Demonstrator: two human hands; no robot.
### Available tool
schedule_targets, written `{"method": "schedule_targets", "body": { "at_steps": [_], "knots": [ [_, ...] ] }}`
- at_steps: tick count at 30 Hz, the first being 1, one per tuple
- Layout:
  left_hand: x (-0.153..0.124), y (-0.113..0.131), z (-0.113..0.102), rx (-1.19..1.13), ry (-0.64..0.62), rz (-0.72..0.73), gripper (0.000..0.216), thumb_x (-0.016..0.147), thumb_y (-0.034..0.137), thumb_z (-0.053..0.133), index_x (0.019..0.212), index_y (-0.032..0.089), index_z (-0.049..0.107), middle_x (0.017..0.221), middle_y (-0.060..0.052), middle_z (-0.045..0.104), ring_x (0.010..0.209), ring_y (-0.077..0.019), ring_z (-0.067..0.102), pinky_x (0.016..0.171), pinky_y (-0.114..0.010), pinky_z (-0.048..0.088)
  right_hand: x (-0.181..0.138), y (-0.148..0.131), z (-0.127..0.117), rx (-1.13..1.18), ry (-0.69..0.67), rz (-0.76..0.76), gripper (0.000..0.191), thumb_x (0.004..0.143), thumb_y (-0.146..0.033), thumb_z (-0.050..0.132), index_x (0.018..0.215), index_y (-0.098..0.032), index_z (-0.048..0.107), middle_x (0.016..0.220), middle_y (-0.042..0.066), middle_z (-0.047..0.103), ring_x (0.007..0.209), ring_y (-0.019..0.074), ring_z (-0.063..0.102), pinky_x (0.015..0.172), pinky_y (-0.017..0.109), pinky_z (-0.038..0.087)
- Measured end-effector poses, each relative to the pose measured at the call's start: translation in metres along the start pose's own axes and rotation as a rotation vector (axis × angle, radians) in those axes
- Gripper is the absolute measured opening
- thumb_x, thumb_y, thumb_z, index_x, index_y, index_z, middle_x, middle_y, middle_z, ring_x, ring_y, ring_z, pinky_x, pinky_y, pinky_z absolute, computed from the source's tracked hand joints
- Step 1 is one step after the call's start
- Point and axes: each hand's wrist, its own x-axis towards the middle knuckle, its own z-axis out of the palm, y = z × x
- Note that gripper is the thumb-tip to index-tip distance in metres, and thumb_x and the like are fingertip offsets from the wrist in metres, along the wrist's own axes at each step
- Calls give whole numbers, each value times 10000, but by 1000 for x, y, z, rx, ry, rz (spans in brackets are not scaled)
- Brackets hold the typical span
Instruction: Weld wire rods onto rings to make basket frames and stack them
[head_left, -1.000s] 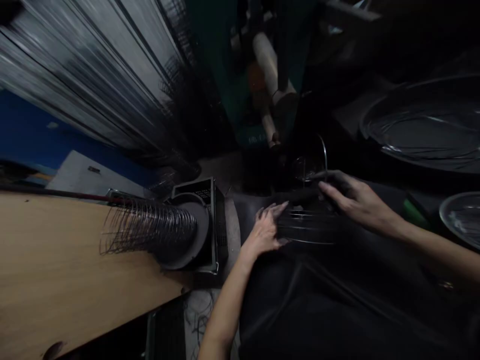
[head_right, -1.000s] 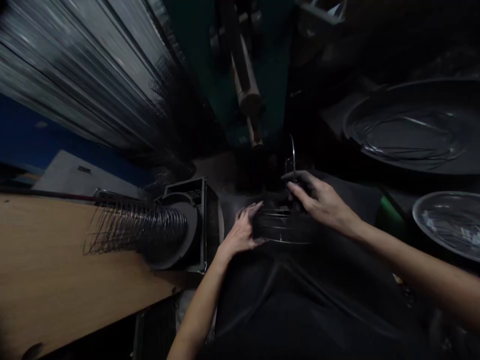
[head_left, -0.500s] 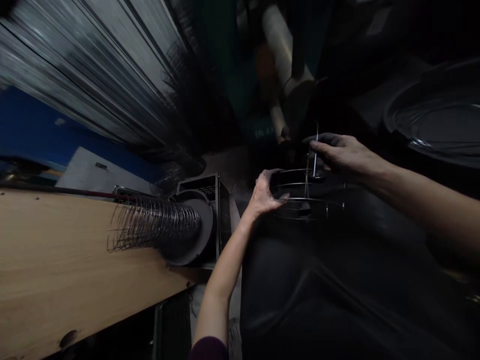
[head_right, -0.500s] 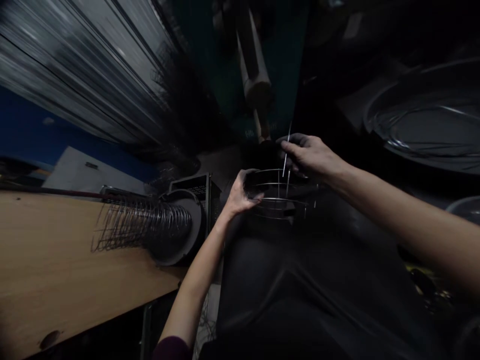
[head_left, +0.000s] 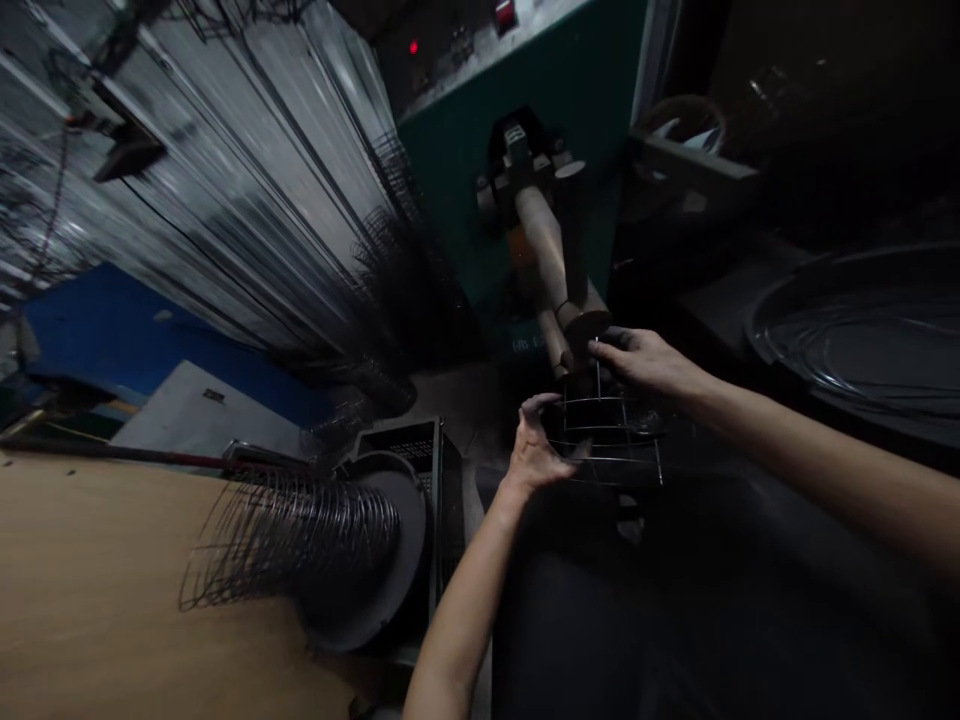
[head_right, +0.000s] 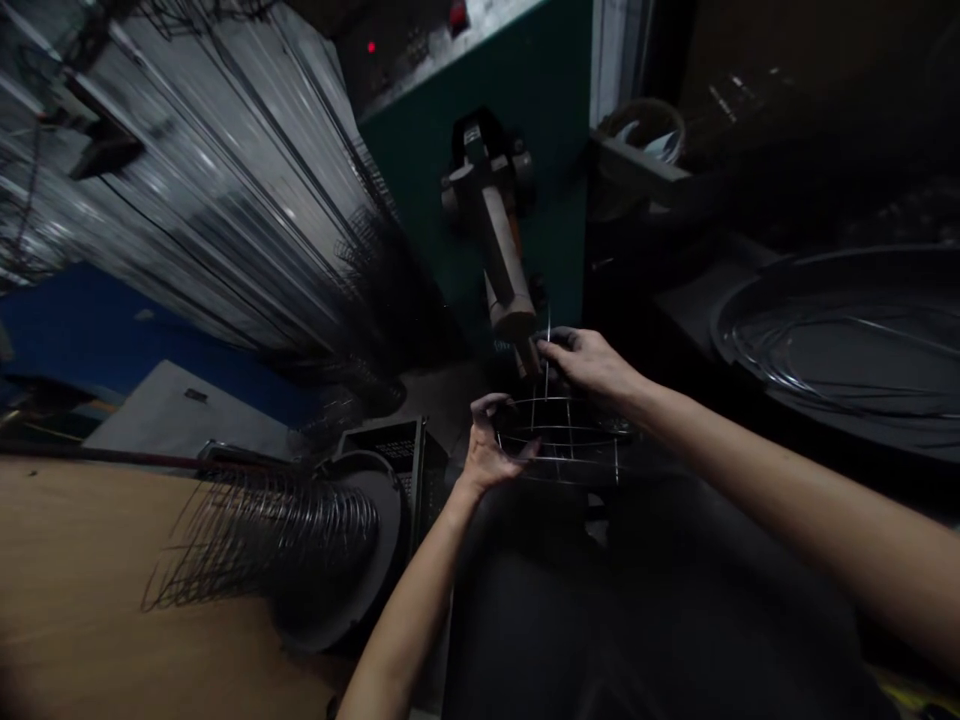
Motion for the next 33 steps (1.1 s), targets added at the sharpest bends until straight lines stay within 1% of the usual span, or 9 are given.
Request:
{"method": "schedule_targets", "body": {
  "at_steps": [4, 9, 13, 16, 18, 22, 25, 28, 33],
  "knots": [
    [7, -7, 1, -49, -13, 7, 740, 629, 292, 798, 1190, 239, 319, 1069, -51, 517, 942, -187, 588, 837, -364, 513, 10, 1, -1, -62, 4, -18, 54, 897, -186, 550, 853, -161, 569, 472, -53, 476, 347, 68, 400, 335, 154, 300],
    [12, -8, -1, -82, 4, 38, 725, 638, 288, 781, 1185, 236, 307, 1042, -48, 537, 911, -184, 605, 805, -357, 525, 9, -3, 4, -104, 55, -32, 136, 876, -107, 540, 752, -160, 524, 465, -56, 448, 358, 51, 360, 352, 156, 277],
    [16, -9, -3, -89, 10, 23, 750, 628, 294, 793, 1178, 241, 287, 1030, -45, 546, 897, -184, 614, 788, -360, 530, 9, -6, 7, -86, 25, -56, 186, 842, -40, 521, 700, -154, 487, 470, -43, 462, 382, 45, 377, 370, 149, 284],
    [20, -8, -5, -110, -1, 12, 768, 625, 297, 804, 1178, 244, 275, 1024, -42, 552, 893, -183, 619, 778, -355, 531, 8, -10, 9, -70, 16, -63, 167, 812, -55, 547, 691, -152, 485, 472, -33, 468, 399, 52, 393, 377, 152, 296],
    [24, -8, -7, -120, -6, 14, 777, 625, 300, 811, 1179, 246, 270, 1020, -39, 555, 891, -182, 622, 775, -354, 531, 7, -14, 10, -74, 21, -60, 145, 806, -117, 584, 701, -150, 491, 485, -32, 475, 405, 54, 391, 381, 157, 301],
    [32, -7, -10, -124, -12, 21, 798, 614, 330, 832, 1167, 249, 263, 1033, -44, 563, 906, -191, 629, 782, -365, 539, 7, -19, 13, -80, 54, -53, 183, 801, -226, 643, 715, -149, 502, 497, -39, 472, 425, 58, 405, 401, 165, 315],
    [36, -7, -11, -128, -14, 31, 815, 603, 336, 844, 1162, 244, 258, 1021, -44, 567, 916, -200, 637, 786, -368, 542, 7, -24, 15, -86, 80, -25, 174, 813, -211, 637, 715, -146, 508, 479, -42, 451, 433, 60, 421, 406, 164, 325],
    [39, -8, -11, -160, -26, 50, 818, 615, 332, 836, 1179, 245, 250, 1004, -37, 573, 913, -200, 643, 784, -367, 545, 10, -23, 16, -100, 112, 11, 196, 801, -190, 647, 690, -153, 491, 463, -44, 441, 413, 54, 401, 381, 163, 301],
    [42, -8, -13, -116, -36, 35, 823, 598, 339, 847, 1163, 243, 255, 986, -40, 584, 885, -204, 644, 801, -396, 545, 25, -7, 11, -5, 90, -53, 281, 748, -195, 712, 677, -169, 441, 496, -57, 438, 416, 45, 404, 388, 165, 325]
  ]
}}
